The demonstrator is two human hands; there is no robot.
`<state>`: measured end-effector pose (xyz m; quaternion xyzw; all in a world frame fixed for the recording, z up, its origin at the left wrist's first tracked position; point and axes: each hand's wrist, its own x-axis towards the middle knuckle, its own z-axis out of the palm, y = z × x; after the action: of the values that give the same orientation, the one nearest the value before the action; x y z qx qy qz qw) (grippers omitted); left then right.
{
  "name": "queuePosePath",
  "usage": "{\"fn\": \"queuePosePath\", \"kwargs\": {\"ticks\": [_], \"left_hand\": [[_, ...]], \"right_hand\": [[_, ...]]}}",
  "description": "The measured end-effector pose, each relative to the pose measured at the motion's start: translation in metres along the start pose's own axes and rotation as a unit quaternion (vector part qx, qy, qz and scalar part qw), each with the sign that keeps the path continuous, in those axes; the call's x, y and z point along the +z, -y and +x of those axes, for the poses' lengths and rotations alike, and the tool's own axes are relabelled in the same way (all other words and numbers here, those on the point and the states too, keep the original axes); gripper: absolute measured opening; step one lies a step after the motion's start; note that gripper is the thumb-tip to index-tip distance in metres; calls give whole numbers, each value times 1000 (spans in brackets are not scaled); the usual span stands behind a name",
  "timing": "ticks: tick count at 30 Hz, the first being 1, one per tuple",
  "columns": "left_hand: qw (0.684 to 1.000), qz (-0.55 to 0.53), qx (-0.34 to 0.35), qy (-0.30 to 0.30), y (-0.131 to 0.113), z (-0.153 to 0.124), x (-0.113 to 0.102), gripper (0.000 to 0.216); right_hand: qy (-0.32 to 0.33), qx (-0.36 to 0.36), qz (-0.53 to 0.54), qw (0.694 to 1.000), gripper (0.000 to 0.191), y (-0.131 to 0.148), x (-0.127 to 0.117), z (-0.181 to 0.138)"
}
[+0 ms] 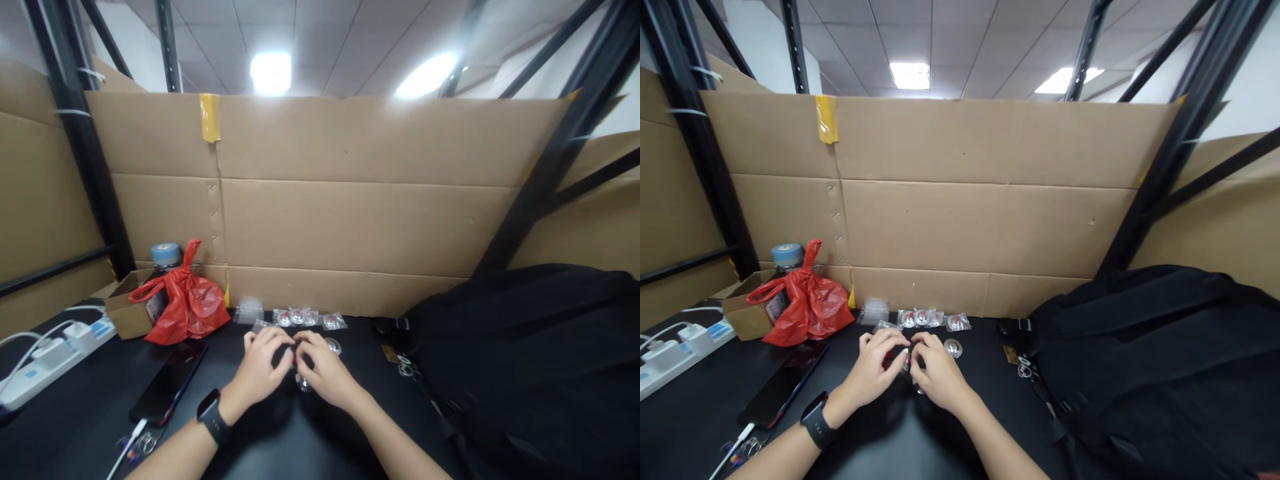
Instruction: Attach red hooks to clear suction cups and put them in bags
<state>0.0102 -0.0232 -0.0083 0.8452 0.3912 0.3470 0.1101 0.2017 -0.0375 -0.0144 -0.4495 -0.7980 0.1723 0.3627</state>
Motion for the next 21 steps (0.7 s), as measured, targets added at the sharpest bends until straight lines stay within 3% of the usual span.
{"fn": "queuePosePath", "kwargs": {"ticks": [8,11,15,18,21], "left_hand": [[996,21,19,80,6,-2,8,11],[995,41,15,84,9,0,6,14],[995,35,-7,88,15,2,4,16],[995,29,-30,87,19,4,4,20],[995,14,-59,81,19,6,4,21]], "right_hand": [[23,19,35,999,15,7,-7,0],[97,40,-26,994,7,8,-16,-3],[205,80,-130,967,21,-1,-22,-7],[210,79,-163,961,10,-8,-20,-7],[189,78,-181,962,11,-10,-18,-6]]}}
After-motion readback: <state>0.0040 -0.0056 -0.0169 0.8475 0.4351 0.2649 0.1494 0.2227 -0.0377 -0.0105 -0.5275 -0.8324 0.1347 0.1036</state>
